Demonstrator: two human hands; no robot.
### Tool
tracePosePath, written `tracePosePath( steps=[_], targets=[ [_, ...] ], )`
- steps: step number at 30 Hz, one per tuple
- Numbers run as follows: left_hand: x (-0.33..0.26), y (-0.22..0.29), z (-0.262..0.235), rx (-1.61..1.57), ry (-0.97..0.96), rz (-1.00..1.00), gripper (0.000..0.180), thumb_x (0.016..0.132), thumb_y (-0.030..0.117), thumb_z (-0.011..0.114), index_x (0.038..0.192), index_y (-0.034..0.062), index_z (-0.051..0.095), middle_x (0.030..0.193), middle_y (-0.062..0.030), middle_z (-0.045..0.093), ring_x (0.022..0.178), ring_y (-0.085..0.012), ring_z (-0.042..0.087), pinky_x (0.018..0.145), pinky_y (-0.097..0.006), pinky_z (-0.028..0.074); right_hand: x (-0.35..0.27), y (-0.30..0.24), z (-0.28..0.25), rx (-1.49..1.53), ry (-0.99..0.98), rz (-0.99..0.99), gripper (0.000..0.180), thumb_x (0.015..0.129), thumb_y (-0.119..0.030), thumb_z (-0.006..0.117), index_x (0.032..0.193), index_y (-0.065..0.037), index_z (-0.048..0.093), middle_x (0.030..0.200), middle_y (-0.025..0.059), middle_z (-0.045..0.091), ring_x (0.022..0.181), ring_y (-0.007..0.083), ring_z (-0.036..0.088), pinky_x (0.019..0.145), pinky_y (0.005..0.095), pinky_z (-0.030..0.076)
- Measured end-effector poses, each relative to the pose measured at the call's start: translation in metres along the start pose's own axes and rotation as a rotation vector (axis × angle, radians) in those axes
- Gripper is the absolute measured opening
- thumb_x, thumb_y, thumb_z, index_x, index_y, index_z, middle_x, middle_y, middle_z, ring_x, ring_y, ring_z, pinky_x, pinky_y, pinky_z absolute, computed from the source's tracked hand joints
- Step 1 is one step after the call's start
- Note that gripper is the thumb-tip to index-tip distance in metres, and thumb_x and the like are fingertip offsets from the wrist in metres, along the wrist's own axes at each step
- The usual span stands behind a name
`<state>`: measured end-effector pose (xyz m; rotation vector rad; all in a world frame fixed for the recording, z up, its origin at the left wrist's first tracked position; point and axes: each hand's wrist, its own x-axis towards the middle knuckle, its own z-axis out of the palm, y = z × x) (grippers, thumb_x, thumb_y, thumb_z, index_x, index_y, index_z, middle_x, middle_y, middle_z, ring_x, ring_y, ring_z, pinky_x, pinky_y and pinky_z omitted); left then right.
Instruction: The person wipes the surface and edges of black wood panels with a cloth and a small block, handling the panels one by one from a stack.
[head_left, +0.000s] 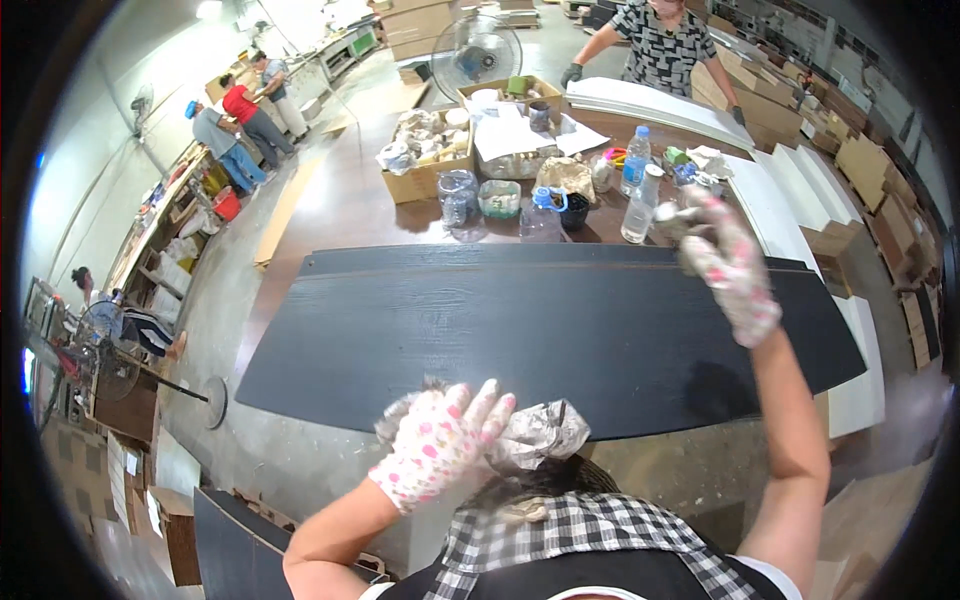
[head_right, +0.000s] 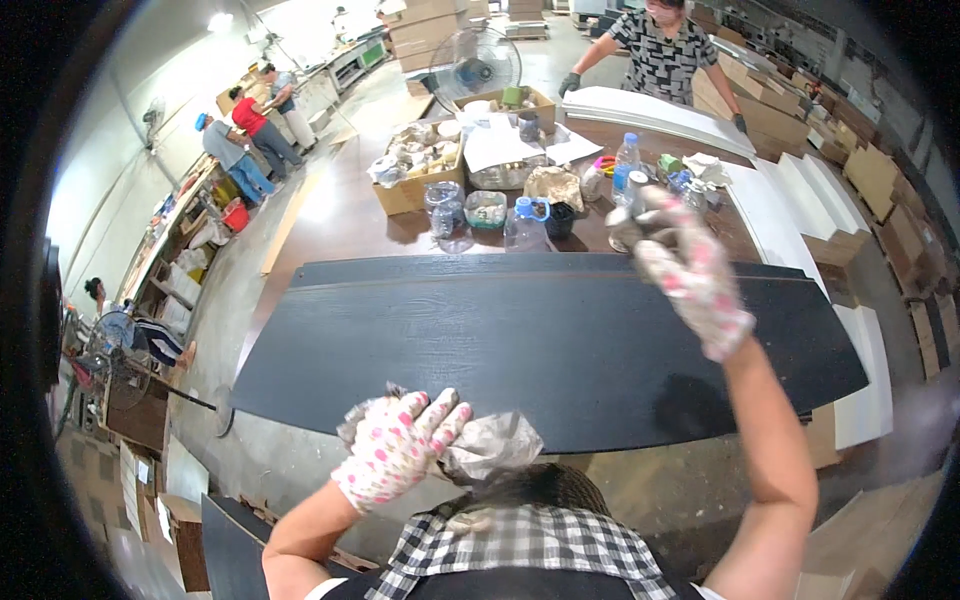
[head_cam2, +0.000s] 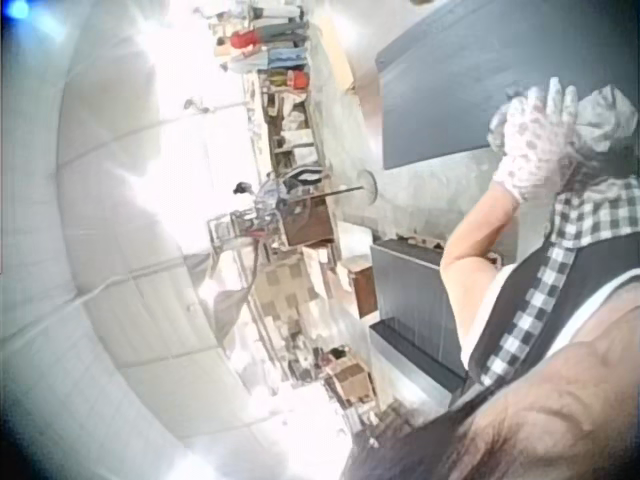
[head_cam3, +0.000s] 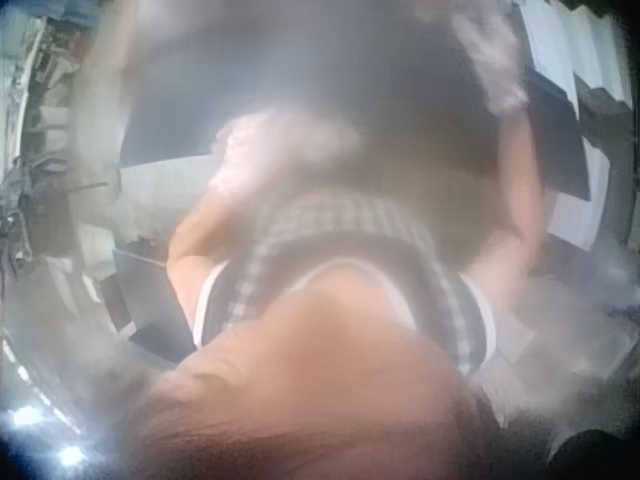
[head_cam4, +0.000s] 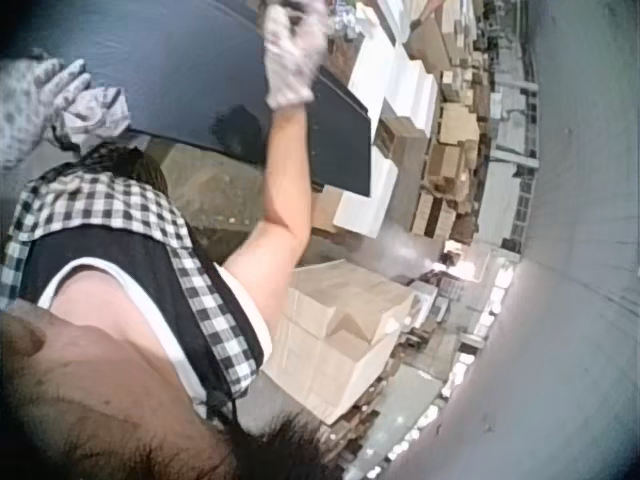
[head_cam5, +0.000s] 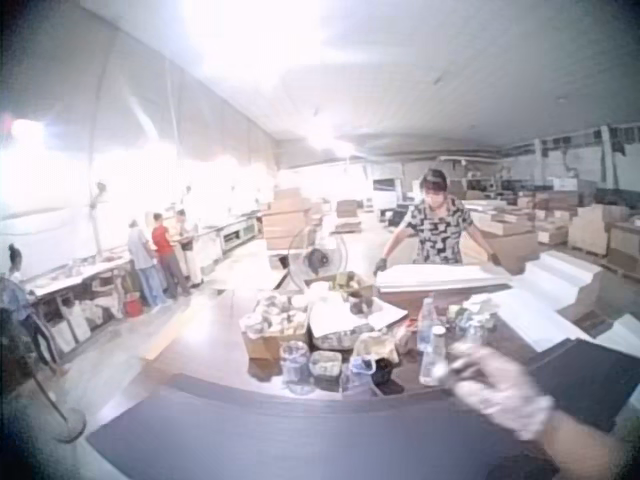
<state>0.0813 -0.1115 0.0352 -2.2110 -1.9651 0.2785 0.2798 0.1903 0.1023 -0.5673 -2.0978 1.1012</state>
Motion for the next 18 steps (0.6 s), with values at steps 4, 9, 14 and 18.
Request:
tracePosePath(
  steps=[4, 9, 14, 18],
  targets=[
    [0.029, -0.056, -0.090, -0.121, 0.084, 0.096, 0.059, 0.073, 0.016, 0.061, 0.132, 0.0155, 0.055, 0.119, -0.0063, 0.064, 0.093, -0.0241, 0.063, 0.078, -0.037, 0.052, -0.032, -0.054, -0.062, -0.162, 0.262, -0.093, 0.054, 0.094, -0.021, 0.056, 0.144, -0.006, 0.040, 0.127, 0.0086, 0.054, 0.104, 0.0140, 0.055, 0.085, 0.0267, 0.047],
    [0.051, -0.185, -0.087, -0.285, 0.261, 0.143, 0.043, 0.086, 0.005, 0.051, 0.129, 0.0037, 0.055, 0.116, -0.0101, 0.065, 0.101, -0.0209, 0.063, 0.090, -0.034, 0.049, 0.006, -0.052, -0.086, -0.178, 0.264, -0.377, 0.057, 0.096, -0.018, 0.048, 0.149, -0.003, 0.029, 0.148, 0.0108, 0.036, 0.121, 0.0169, 0.045, 0.103, 0.0295, 0.038],
    [0.107, -0.216, -0.120, -0.737, 0.378, -0.013, 0.034, 0.089, 0.012, 0.053, 0.122, 0.0067, 0.060, 0.110, -0.0098, 0.066, 0.102, -0.0221, 0.062, 0.089, -0.033, 0.048, 0.102, 0.011, -0.072, -0.365, 0.411, -0.378, 0.060, 0.094, -0.009, 0.054, 0.149, -0.008, 0.030, 0.124, 0.0113, 0.053, 0.103, 0.0174, 0.054, 0.094, 0.0286, 0.043],
    [0.148, -0.181, -0.137, -0.223, 0.752, 0.011, 0.045, 0.081, 0.030, 0.067, 0.123, 0.0155, 0.061, 0.110, -0.0130, 0.065, 0.101, -0.0295, 0.063, 0.087, -0.038, 0.049, 0.143, 0.023, -0.066, -0.211, 0.475, -0.307, 0.059, 0.094, -0.012, 0.057, 0.148, -0.017, 0.033, 0.094, 0.0043, 0.055, 0.073, 0.0092, 0.052, 0.062, 0.0251, 0.048]
  ],
)
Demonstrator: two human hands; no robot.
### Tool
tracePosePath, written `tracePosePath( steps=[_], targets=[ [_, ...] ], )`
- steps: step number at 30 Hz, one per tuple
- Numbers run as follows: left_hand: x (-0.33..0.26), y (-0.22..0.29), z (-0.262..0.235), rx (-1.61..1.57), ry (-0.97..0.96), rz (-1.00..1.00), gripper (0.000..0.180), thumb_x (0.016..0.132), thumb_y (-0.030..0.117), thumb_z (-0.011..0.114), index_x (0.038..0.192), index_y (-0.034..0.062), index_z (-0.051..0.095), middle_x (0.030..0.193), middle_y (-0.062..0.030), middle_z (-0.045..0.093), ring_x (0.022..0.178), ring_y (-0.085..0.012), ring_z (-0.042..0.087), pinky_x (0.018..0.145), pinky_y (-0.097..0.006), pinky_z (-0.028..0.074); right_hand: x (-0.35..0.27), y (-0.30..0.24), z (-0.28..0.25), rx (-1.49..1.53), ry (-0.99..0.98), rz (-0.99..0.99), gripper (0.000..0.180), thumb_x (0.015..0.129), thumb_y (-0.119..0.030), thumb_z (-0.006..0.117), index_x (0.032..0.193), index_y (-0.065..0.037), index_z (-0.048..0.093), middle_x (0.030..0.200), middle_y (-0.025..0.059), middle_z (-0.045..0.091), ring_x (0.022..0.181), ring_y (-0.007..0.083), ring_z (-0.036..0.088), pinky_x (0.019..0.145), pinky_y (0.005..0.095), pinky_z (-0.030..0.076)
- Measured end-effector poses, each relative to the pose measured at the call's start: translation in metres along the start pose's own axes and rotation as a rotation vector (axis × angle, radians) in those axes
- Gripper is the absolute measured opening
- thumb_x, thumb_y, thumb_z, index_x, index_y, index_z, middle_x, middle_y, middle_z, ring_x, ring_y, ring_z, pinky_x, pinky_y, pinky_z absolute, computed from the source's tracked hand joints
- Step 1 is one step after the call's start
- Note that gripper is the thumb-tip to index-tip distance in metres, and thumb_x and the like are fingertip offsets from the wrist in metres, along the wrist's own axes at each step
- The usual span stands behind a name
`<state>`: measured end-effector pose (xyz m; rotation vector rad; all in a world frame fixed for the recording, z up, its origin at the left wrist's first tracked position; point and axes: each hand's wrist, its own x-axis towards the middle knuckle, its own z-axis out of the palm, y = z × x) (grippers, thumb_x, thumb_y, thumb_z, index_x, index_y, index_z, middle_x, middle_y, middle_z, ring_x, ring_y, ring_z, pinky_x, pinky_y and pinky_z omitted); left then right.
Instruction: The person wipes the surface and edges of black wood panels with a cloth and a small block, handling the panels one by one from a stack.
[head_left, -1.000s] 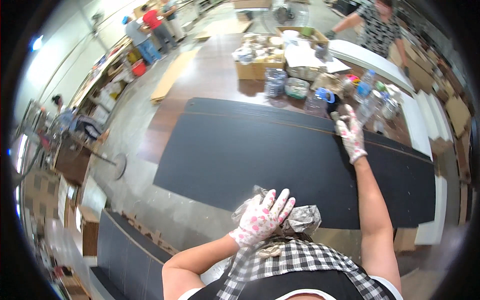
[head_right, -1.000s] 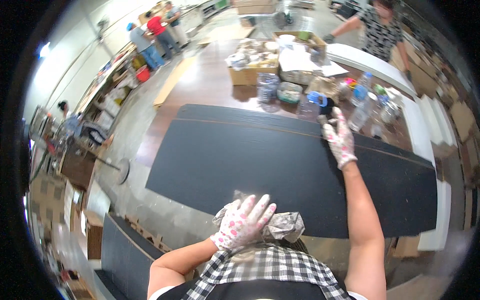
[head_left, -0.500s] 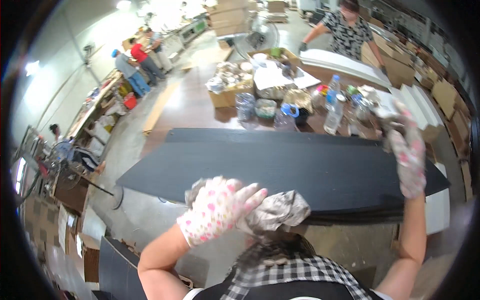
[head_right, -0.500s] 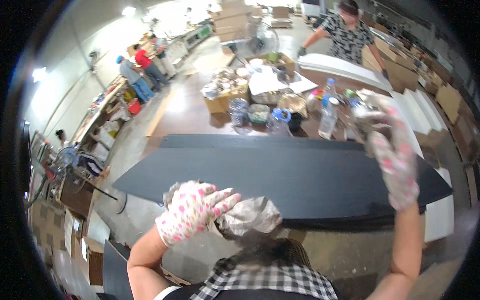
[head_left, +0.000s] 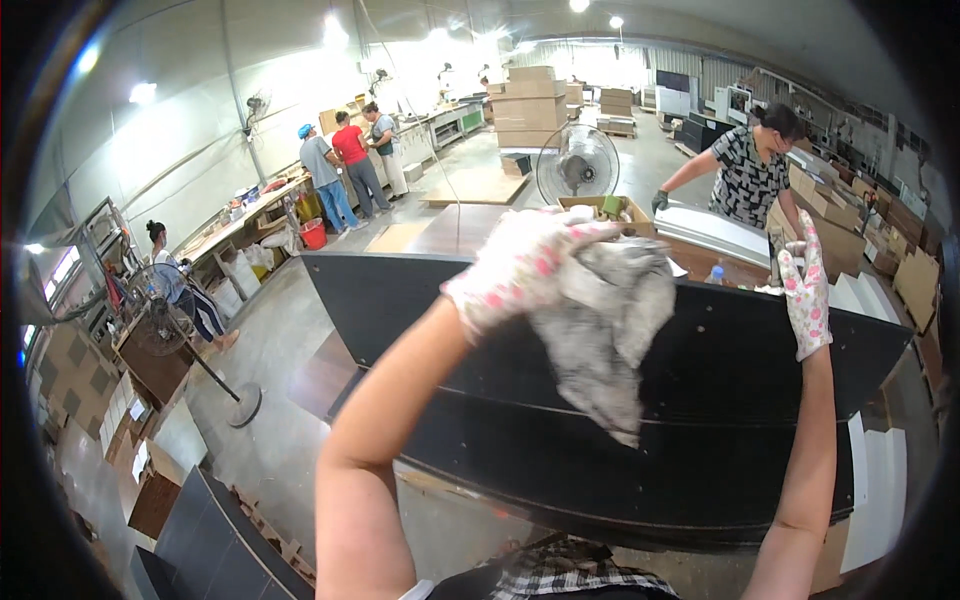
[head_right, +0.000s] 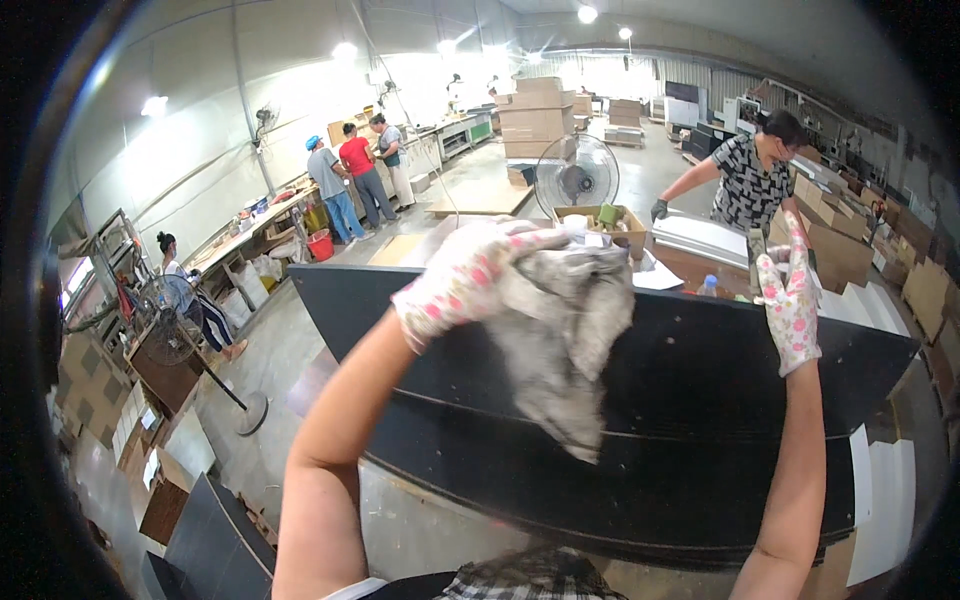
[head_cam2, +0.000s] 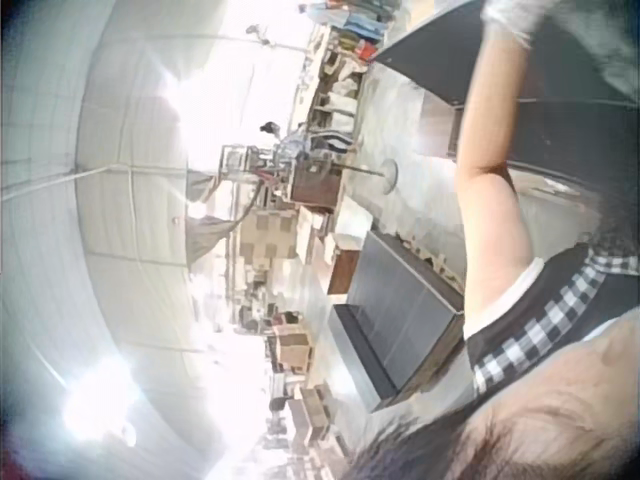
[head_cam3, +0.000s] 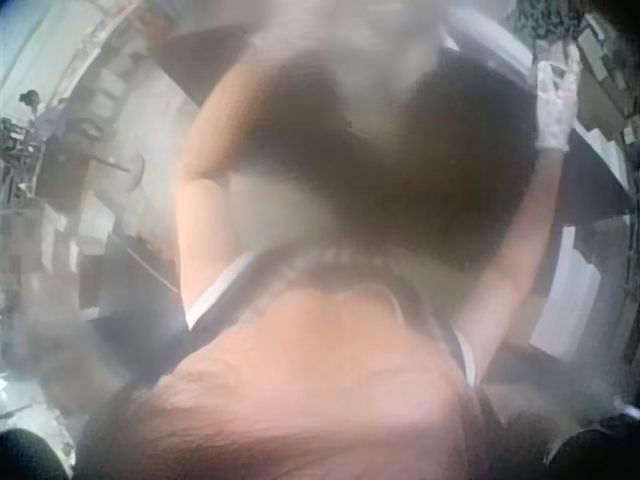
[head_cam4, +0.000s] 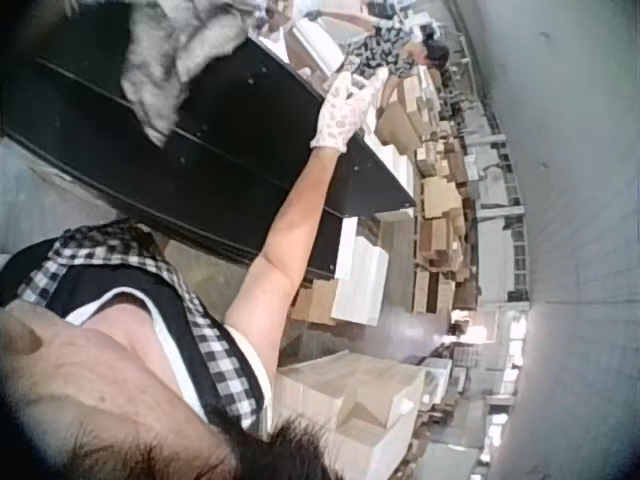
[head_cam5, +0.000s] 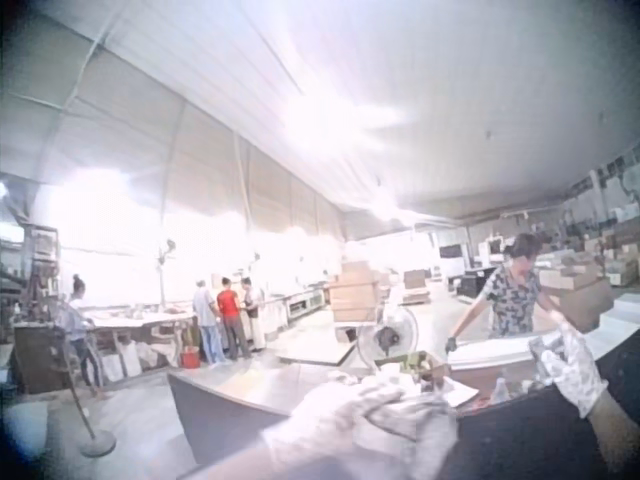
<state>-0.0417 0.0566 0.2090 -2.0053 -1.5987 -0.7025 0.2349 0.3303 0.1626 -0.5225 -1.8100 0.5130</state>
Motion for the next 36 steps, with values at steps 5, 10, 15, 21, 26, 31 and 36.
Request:
tracePosePath(
  steps=[5, 10, 15, 21, 26, 31, 36],
  targets=[
    [-0.011, 0.002, 0.064, 0.429, 0.026, -0.035, 0.038, 0.077, 0.028, 0.060, 0.113, 0.0143, 0.062, 0.110, -0.0091, 0.061, 0.105, -0.0292, 0.057, 0.084, -0.044, 0.046, 0.005, 0.019, -0.002, -0.124, -0.005, -0.003, 0.061, 0.094, -0.018, 0.057, 0.149, -0.016, 0.032, 0.093, 0.0042, 0.054, 0.081, 0.0136, 0.054, 0.071, 0.0287, 0.049],
    [-0.094, -0.070, 0.036, 0.444, 0.229, -0.217, 0.029, 0.074, 0.030, 0.064, 0.100, 0.0162, 0.066, 0.093, -0.0069, 0.062, 0.090, -0.0259, 0.060, 0.077, -0.047, 0.047, 0.000, 0.025, -0.007, -0.156, 0.039, 0.018, 0.061, 0.093, -0.015, 0.057, 0.149, -0.016, 0.033, 0.094, 0.0046, 0.054, 0.085, 0.0144, 0.052, 0.075, 0.0288, 0.047],
    [-0.194, -0.179, -0.022, 0.706, 0.462, -0.320, 0.027, 0.071, 0.020, 0.067, 0.097, 0.0110, 0.065, 0.094, -0.0098, 0.064, 0.090, -0.0301, 0.061, 0.077, -0.044, 0.049, -0.002, 0.006, -0.012, -0.201, 0.029, 0.042, 0.061, 0.094, -0.016, 0.056, 0.150, -0.016, 0.031, 0.091, 0.0022, 0.052, 0.076, 0.0117, 0.051, 0.068, 0.0264, 0.046],
    [-0.353, -0.312, -0.087, 0.084, 0.825, -0.880, 0.028, 0.088, 0.022, 0.059, 0.108, 0.0033, 0.063, 0.096, -0.0114, 0.065, 0.089, -0.0252, 0.060, 0.082, -0.037, 0.050, -0.004, 0.014, 0.004, -0.188, 0.046, -0.030, 0.060, 0.094, -0.014, 0.056, 0.149, -0.013, 0.032, 0.090, 0.0011, 0.051, 0.076, 0.0093, 0.051, 0.065, 0.0251, 0.046],
    [-0.269, -0.219, -0.053, 0.583, 0.581, -0.447, 0.035, 0.086, 0.023, 0.061, 0.115, 0.0032, 0.061, 0.105, -0.0133, 0.064, 0.096, -0.0276, 0.059, 0.090, -0.040, 0.047, -0.003, 0.002, -0.001, -0.336, 0.119, -0.091, 0.061, 0.092, -0.017, 0.059, 0.148, -0.014, 0.034, 0.088, 0.0027, 0.057, 0.074, 0.0119, 0.057, 0.068, 0.0281, 0.049],
    [-0.141, -0.119, 0.001, 0.675, 0.165, -0.294, 0.050, 0.070, 0.030, 0.069, 0.111, 0.0037, 0.062, 0.109, -0.0139, 0.063, 0.103, -0.0311, 0.058, 0.092, -0.044, 0.044, -0.004, 0.001, -0.001, -0.188, 0.083, -0.009, 0.060, 0.091, -0.022, 0.062, 0.145, -0.011, 0.037, 0.092, 0.0012, 0.055, 0.077, 0.0117, 0.055, 0.071, 0.0289, 0.048],
    [-0.004, 0.001, 0.086, 0.616, 0.040, -0.086, 0.033, 0.070, 0.018, 0.063, 0.102, 0.0105, 0.067, 0.100, -0.0099, 0.062, 0.100, -0.0303, 0.058, 0.083, -0.046, 0.044, 0.000, -0.016, 0.010, -0.205, -0.016, 0.013, 0.067, 0.090, -0.018, 0.063, 0.147, -0.005, 0.030, 0.098, 0.0026, 0.057, 0.079, 0.0093, 0.055, 0.074, 0.0254, 0.048]
  ],
)
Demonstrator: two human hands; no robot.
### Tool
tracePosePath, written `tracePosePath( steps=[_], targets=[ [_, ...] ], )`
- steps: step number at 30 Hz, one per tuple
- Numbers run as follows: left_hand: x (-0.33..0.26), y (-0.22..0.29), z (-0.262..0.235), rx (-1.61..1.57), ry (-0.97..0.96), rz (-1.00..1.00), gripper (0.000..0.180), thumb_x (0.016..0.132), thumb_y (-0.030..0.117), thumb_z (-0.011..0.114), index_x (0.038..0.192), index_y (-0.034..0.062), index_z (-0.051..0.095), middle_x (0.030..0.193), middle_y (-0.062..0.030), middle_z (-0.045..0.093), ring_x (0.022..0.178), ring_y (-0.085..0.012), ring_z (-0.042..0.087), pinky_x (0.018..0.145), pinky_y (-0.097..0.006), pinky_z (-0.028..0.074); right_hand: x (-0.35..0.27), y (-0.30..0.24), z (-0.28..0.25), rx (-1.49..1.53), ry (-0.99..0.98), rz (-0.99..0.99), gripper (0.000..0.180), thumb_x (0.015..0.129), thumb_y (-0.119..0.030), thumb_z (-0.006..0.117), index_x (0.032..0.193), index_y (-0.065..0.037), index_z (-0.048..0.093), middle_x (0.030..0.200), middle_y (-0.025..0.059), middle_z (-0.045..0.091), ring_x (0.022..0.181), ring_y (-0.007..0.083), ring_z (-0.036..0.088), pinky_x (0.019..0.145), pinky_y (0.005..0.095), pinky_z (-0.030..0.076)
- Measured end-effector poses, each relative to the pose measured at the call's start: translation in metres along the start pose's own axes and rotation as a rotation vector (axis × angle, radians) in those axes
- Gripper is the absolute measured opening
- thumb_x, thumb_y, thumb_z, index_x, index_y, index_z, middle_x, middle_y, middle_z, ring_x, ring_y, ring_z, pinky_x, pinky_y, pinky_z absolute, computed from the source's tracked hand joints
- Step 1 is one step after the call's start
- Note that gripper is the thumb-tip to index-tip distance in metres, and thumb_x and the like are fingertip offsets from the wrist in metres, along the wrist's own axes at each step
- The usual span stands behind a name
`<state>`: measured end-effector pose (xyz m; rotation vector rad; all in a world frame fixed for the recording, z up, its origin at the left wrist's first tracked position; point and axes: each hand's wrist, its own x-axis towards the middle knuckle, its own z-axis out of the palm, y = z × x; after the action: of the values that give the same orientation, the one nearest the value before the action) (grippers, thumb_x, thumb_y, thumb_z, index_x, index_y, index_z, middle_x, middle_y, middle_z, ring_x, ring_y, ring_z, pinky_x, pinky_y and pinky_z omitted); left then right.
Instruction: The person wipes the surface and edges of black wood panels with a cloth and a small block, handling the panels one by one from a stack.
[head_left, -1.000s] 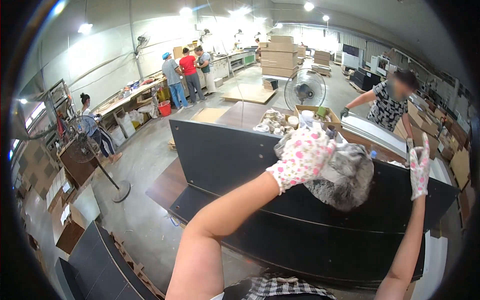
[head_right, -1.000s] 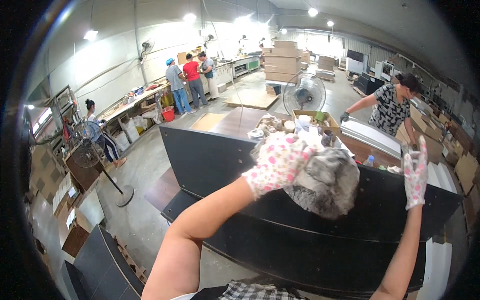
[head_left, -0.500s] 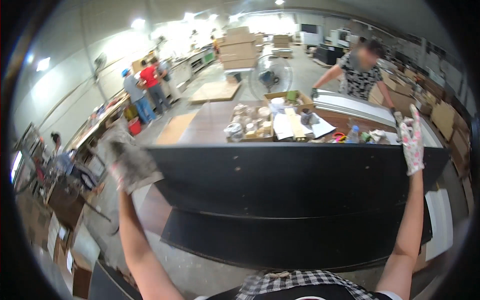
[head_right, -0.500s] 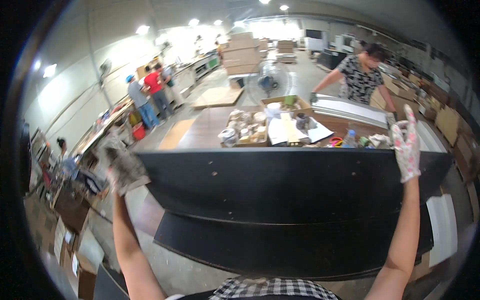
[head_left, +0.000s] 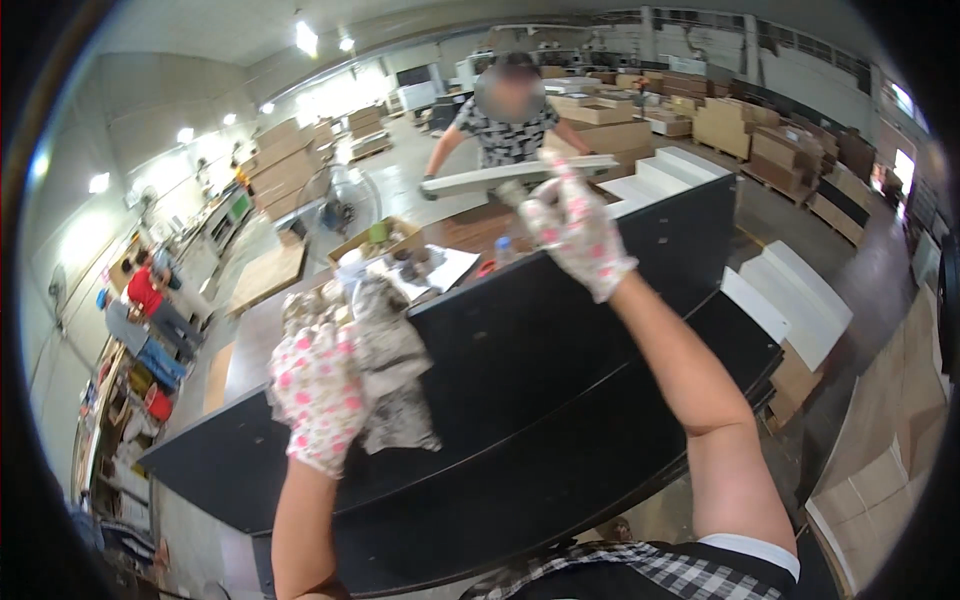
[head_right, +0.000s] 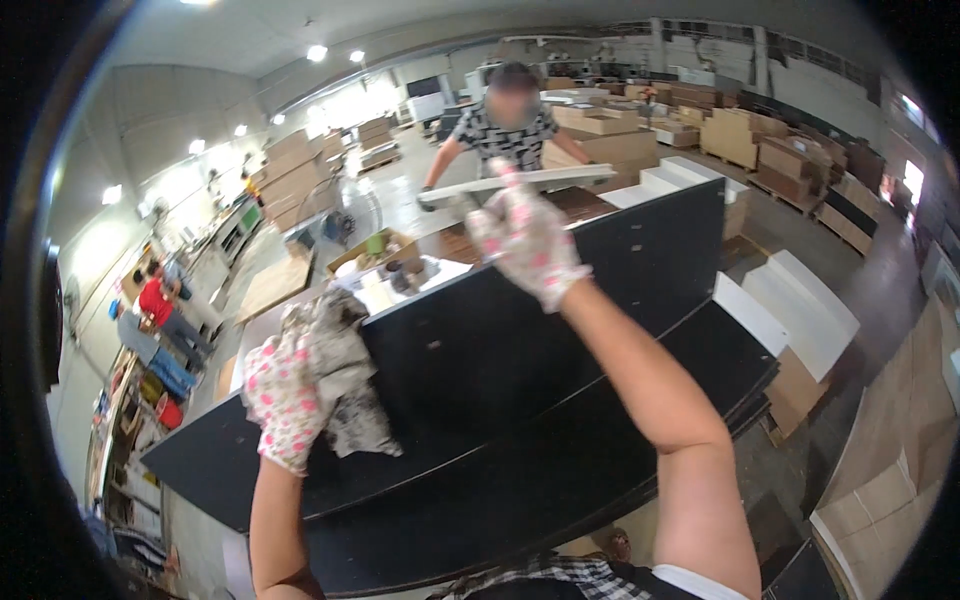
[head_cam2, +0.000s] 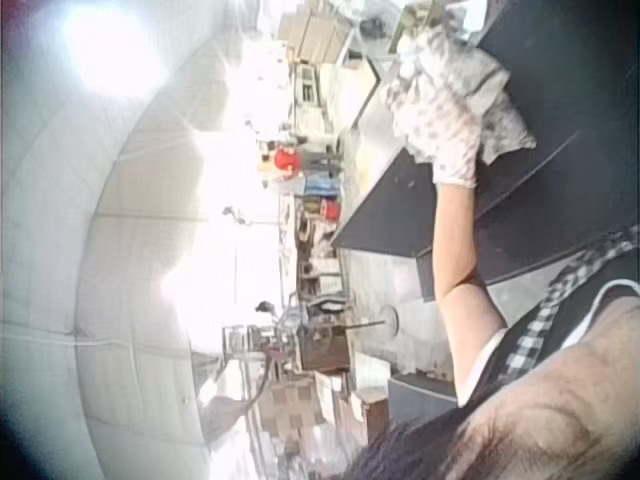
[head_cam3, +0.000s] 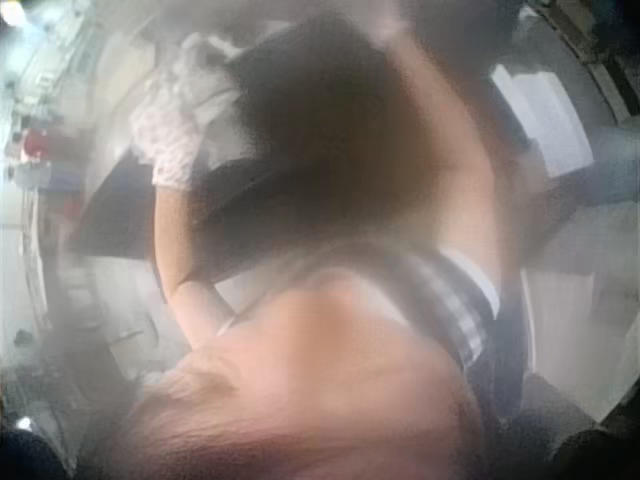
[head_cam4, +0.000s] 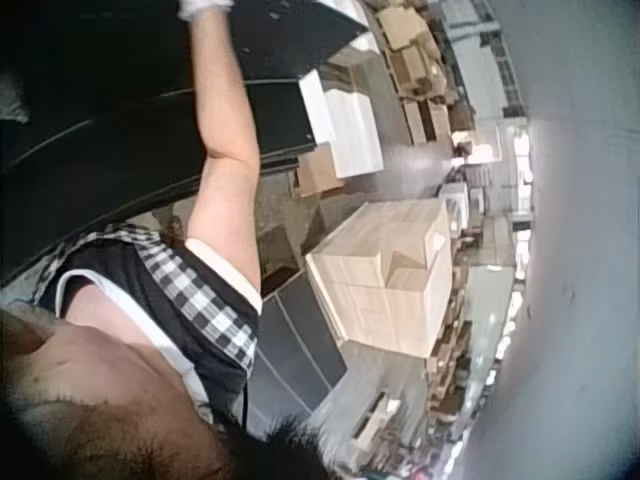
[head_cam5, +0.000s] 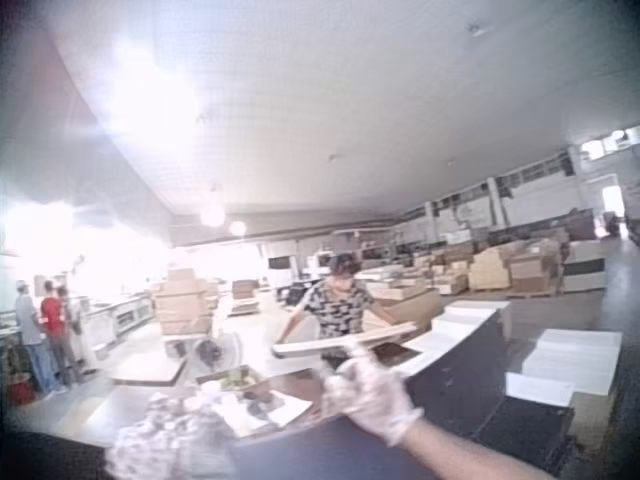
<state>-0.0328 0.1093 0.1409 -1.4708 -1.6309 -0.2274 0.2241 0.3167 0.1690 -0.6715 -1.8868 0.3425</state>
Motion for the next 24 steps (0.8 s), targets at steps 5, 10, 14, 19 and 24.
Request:
tracePosePath(
  steps=[5, 10, 14, 19, 24],
  targets=[
    [0.085, 0.120, -0.001, -0.115, -0.033, -0.043, 0.032, 0.071, 0.017, 0.063, 0.102, 0.0120, 0.068, 0.094, -0.0120, 0.063, 0.091, -0.0300, 0.059, 0.076, -0.046, 0.045, 0.011, 0.076, -0.066, 0.589, 0.227, -0.192, 0.060, 0.096, -0.020, 0.057, 0.147, -0.006, 0.029, 0.117, 0.0045, 0.053, 0.095, 0.0110, 0.055, 0.080, 0.0242, 0.049],
    [0.087, 0.143, -0.017, 0.059, 0.040, -0.016, 0.052, 0.069, 0.041, 0.072, 0.107, 0.0074, 0.066, 0.099, -0.0095, 0.061, 0.099, -0.0295, 0.056, 0.083, -0.047, 0.042, -0.006, 0.219, -0.201, 0.756, 0.935, 0.188, 0.055, 0.096, -0.029, 0.055, 0.144, -0.012, 0.033, 0.120, 0.0088, 0.054, 0.098, 0.0175, 0.058, 0.077, 0.0248, 0.050],
    [0.131, 0.200, -0.025, -0.075, -0.347, -0.096, 0.059, 0.075, 0.050, 0.065, 0.114, 0.0048, 0.066, 0.110, -0.0145, 0.063, 0.106, -0.0334, 0.055, 0.094, -0.048, 0.040, -0.049, 0.332, -0.207, 0.550, 0.867, 0.480, 0.064, 0.096, -0.043, 0.049, 0.148, -0.013, 0.028, 0.131, 0.0080, 0.051, 0.109, 0.0195, 0.055, 0.084, 0.0302, 0.048],
    [0.173, 0.256, -0.014, -0.078, -0.154, 0.100, 0.041, 0.075, 0.031, 0.063, 0.111, 0.0109, 0.065, 0.102, -0.0072, 0.061, 0.099, -0.0291, 0.056, 0.085, -0.052, 0.040, -0.056, 0.352, -0.169, 0.877, 0.910, 0.518, 0.052, 0.097, -0.021, 0.048, 0.145, -0.006, 0.033, 0.120, 0.0038, 0.056, 0.098, 0.0138, 0.057, 0.087, 0.0265, 0.046],
    [0.249, 0.372, -0.039, -0.411, -0.338, 0.233, 0.031, 0.078, 0.026, 0.062, 0.102, 0.0069, 0.061, 0.081, -0.0075, 0.061, 0.079, -0.0270, 0.060, 0.066, -0.046, 0.044, -0.076, 0.351, -0.175, 1.044, 0.814, 0.514, 0.051, 0.097, -0.017, 0.050, 0.145, -0.007, 0.033, 0.119, 0.0043, 0.057, 0.101, 0.0125, 0.056, 0.087, 0.0259, 0.046]
  ],
)
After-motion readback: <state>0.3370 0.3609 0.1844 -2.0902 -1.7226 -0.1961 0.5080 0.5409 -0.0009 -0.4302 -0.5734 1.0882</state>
